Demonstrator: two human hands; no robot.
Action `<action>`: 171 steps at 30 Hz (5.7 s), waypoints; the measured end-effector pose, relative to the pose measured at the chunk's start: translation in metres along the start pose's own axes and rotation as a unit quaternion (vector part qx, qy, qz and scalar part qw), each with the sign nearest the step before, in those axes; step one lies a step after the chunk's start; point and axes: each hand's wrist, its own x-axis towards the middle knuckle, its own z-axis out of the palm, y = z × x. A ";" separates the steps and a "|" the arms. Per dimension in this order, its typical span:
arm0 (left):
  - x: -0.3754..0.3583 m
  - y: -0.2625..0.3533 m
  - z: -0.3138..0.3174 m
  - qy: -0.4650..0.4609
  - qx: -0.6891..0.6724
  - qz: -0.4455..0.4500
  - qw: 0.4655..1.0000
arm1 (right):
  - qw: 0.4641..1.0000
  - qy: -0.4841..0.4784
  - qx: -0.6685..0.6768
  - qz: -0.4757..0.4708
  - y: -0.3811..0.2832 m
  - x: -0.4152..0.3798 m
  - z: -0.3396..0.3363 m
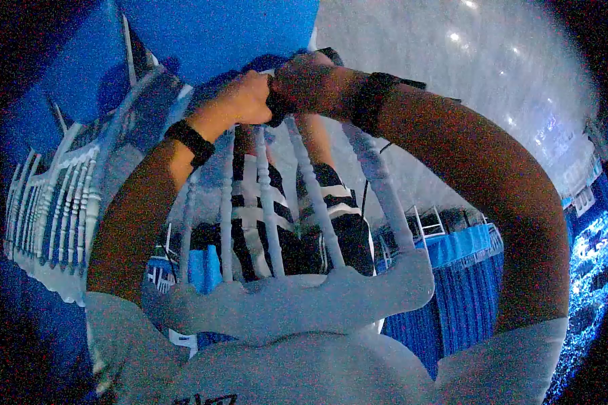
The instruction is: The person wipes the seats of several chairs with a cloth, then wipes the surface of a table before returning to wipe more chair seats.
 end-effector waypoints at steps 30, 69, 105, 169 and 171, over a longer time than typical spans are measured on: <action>0.008 -0.008 -0.016 -0.023 -0.018 0.098 0.995 | 0.979 0.079 -0.093 -0.163 0.017 0.012 0.010; 0.059 -0.076 -0.081 0.425 0.125 0.075 0.894 | 0.874 0.474 0.036 -0.101 0.154 0.089 -0.040; 0.069 -0.243 -0.063 0.585 -0.083 0.049 0.805 | 0.821 0.543 -0.112 -0.138 0.068 0.187 -0.103; 0.026 -0.212 -0.049 0.508 -0.013 -0.008 0.861 | 0.861 0.485 -0.075 -0.134 0.036 0.175 -0.074; 0.023 -0.199 -0.013 0.459 -0.097 -0.050 0.882 | 0.866 0.462 -0.095 -0.167 0.034 0.164 -0.059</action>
